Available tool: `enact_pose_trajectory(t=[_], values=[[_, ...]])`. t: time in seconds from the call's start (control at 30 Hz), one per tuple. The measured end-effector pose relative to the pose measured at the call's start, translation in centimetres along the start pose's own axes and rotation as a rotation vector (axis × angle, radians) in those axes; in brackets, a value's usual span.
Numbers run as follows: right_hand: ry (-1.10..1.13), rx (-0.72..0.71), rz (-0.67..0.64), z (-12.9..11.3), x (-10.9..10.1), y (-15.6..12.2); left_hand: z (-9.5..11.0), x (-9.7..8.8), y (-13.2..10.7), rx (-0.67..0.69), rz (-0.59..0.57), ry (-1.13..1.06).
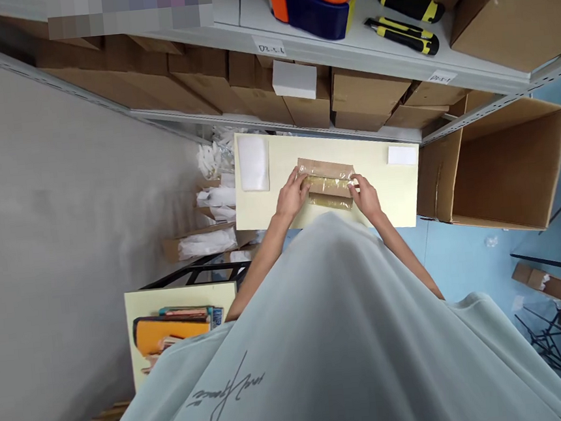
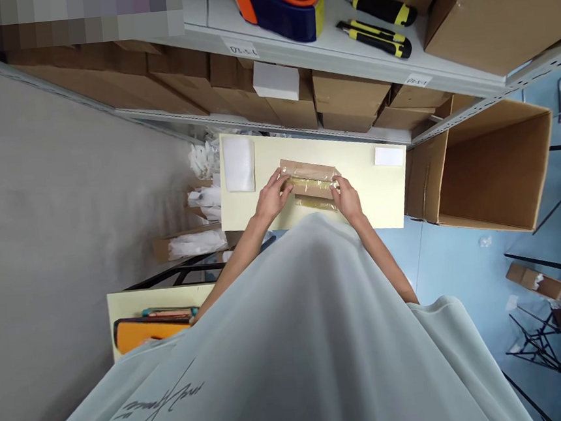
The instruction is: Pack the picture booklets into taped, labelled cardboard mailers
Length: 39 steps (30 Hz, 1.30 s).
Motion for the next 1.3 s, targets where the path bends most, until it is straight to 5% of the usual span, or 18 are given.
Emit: enact_pose_trajectory(t=[0.27,0.53,0.67,0.8,0.93,1.03,1.13,1.3], values=[[-0.009,0.117,-0.024,1.5,-0.9,1.7,2.3,1.7,0.5,-0.032,-0.046,0.029],[-0.124,0.060,0.138,-1.4,-2.2,2.2,2.6,-1.4,2.5,0.077,-0.052,0.138],[-0.170,-0.207,0.251,-7.5,-7.7,6.5,6.0,-5.0,8.5,0.199,0.111,0.084],[-0.269,-0.521,0.343,-17.7,-14.6,14.4,11.8,-10.0,18.1,0.375,0.360,-0.009],[-0.452,-0.625,0.320,-25.9,-16.4,22.4,15.8,-13.8,24.5,0.470,0.520,-0.122],[-0.532,-0.550,0.309,-28.1,-14.9,26.5,16.7,-14.7,24.4,0.485,0.570,-0.221],[-0.552,-0.501,0.273,-28.4,-13.5,28.5,16.4,-14.7,21.7,0.445,0.563,-0.197],[-0.591,-0.416,0.195,-29.4,-14.6,26.9,15.9,-14.5,17.2,0.330,0.554,-0.146]])
Point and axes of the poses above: each hand's wrist, its own y-axis towards the middle knuckle, its own x-axis out of the palm, z = x × y, the point moved 1 cm from there along y, towards the middle knuckle, and after that the axes turned 10 degrees about x, right-handed, at the moved point
